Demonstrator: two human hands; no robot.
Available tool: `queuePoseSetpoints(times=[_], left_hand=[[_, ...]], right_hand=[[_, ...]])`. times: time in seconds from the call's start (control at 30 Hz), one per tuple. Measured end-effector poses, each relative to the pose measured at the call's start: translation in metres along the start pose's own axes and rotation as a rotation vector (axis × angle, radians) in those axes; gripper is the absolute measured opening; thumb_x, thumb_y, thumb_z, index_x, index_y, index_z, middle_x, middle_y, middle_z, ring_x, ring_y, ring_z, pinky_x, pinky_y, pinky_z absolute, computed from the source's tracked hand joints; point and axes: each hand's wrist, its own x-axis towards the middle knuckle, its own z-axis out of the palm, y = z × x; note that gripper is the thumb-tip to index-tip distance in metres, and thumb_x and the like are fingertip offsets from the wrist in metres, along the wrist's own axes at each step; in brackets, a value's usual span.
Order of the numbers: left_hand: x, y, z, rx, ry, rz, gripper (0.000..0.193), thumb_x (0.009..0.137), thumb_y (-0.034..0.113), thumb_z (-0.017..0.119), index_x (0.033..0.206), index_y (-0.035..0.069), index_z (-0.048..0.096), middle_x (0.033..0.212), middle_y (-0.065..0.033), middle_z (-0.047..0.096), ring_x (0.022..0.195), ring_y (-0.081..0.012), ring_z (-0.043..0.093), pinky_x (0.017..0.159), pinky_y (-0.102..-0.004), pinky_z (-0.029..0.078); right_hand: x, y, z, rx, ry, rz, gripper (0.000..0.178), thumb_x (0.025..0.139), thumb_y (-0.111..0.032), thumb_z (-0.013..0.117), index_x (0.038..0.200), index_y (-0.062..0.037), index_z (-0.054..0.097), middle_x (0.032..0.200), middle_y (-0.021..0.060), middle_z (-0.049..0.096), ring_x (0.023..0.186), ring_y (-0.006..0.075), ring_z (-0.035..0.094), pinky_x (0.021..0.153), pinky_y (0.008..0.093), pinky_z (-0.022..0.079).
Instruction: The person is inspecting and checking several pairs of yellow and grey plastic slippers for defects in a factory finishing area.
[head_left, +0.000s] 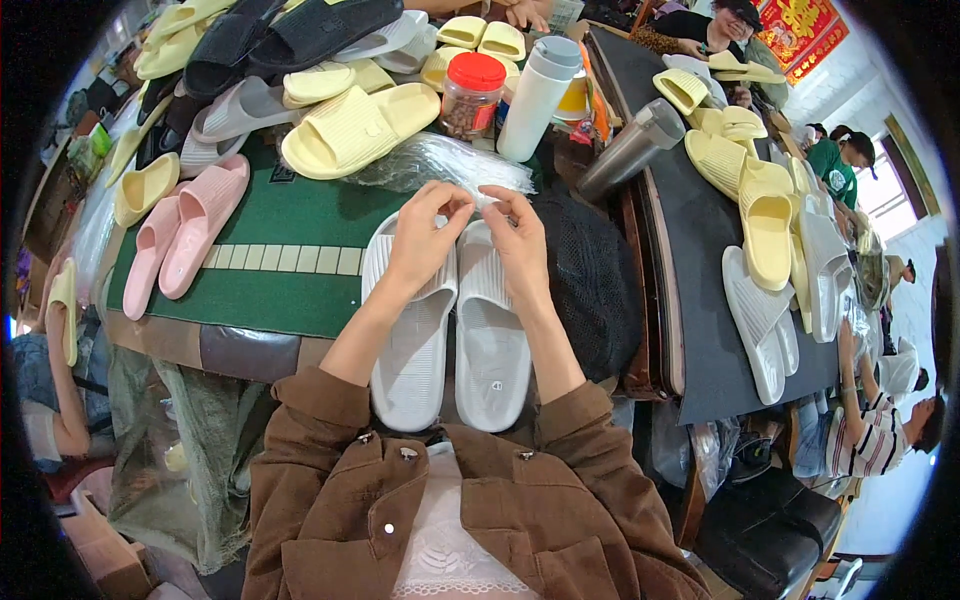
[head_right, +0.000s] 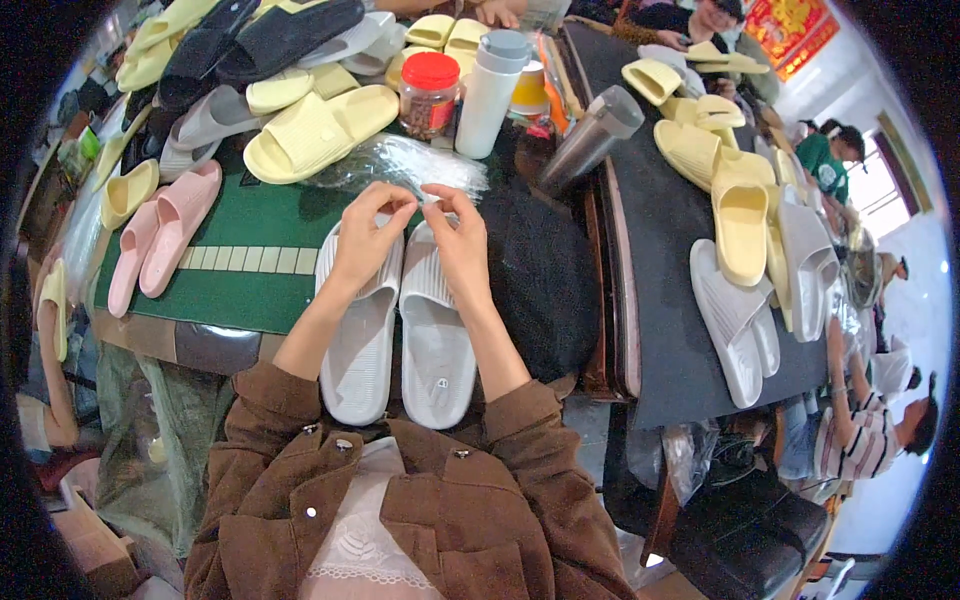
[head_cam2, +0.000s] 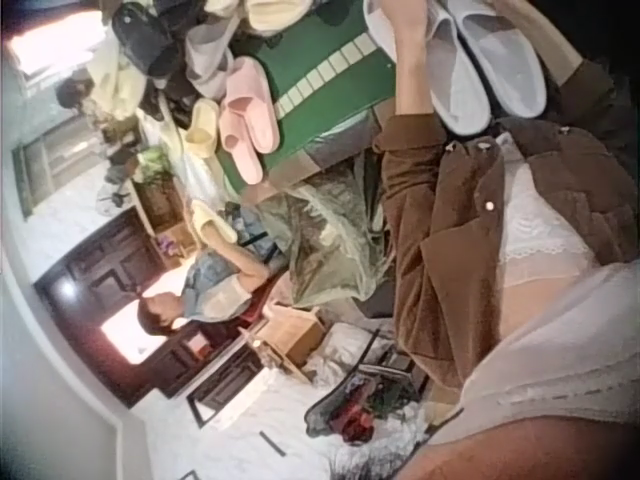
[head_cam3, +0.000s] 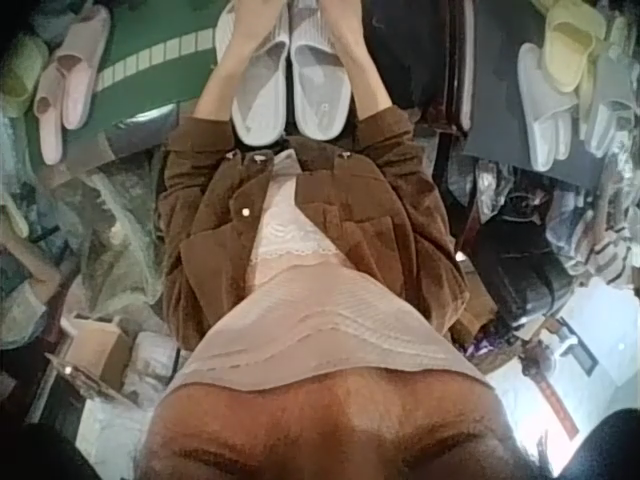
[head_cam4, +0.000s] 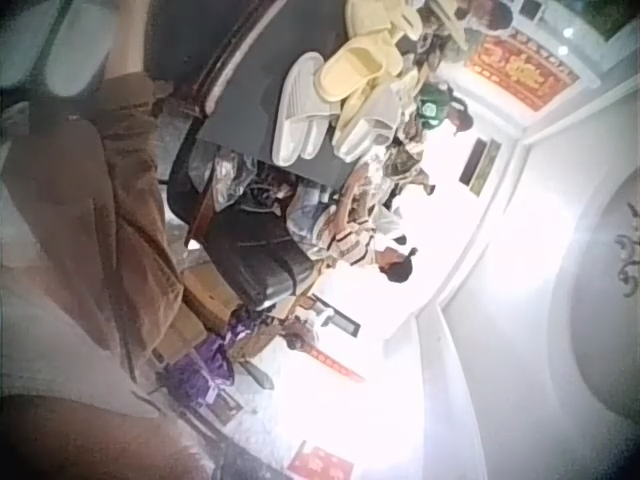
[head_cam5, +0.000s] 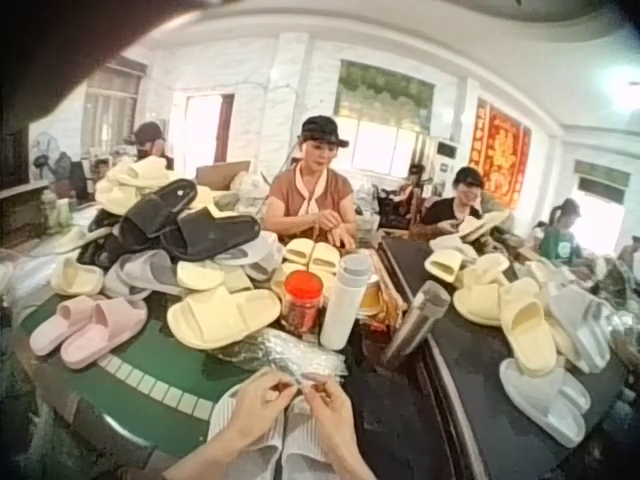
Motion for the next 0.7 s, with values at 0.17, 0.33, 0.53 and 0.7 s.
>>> queuePoseSetpoints(times=[0.17,0.33,0.53,0.7], left_hand=[[-0.001,0.004,0.002,0.044,-0.020,-0.024,0.009,0.083,0.004,0.063,0.089,-0.002,0.062,0.082,-0.0099,0.058,0.074,-0.0185,0.059,0.070,-0.0292,0.049],[-0.002,0.001,0.000,0.058,-0.009,-0.042,0.010,0.083,0.004,0.063,0.091,-0.002,0.063,0.085,-0.0088,0.062,0.076,-0.0167,0.059,0.071,-0.0279,0.047],[-0.001,0.002,0.000,0.029,0.023,-0.054,0.010,0.084,0.004,0.062,0.091,-0.002,0.062,0.086,-0.0102,0.062,0.076,-0.0189,0.060,0.070,-0.0290,0.048],[-0.003,0.003,0.001,0.078,0.025,-0.001,0.009,0.084,0.003,0.061,0.091,-0.002,0.062,0.086,-0.0118,0.060,0.075,-0.0209,0.061,0.070,-0.0299,0.049]], right_hand=[[0.001,-0.001,-0.001,-0.015,-0.044,0.024,0.017,0.089,-0.010,0.059,0.102,0.0002,0.062,0.089,0.0027,0.059,0.082,0.0093,0.052,0.077,0.0231,0.041],[0.002,0.005,0.000,0.070,0.146,-0.049,0.011,0.090,-0.012,0.061,0.097,-0.0042,0.063,0.084,-0.0052,0.056,0.061,-0.0004,0.035,0.053,0.0168,0.027],[-0.001,-0.005,0.002,-0.114,-0.024,0.036,0.015,0.090,-0.014,0.060,0.094,0.0006,0.061,0.086,0.0032,0.061,0.079,0.0087,0.053,0.070,0.0239,0.043],[-0.003,-0.005,0.003,-0.042,0.089,0.039,0.012,0.090,-0.014,0.060,0.091,-0.0017,0.060,0.083,0.0006,0.058,0.076,0.0077,0.051,0.070,0.0235,0.043]])
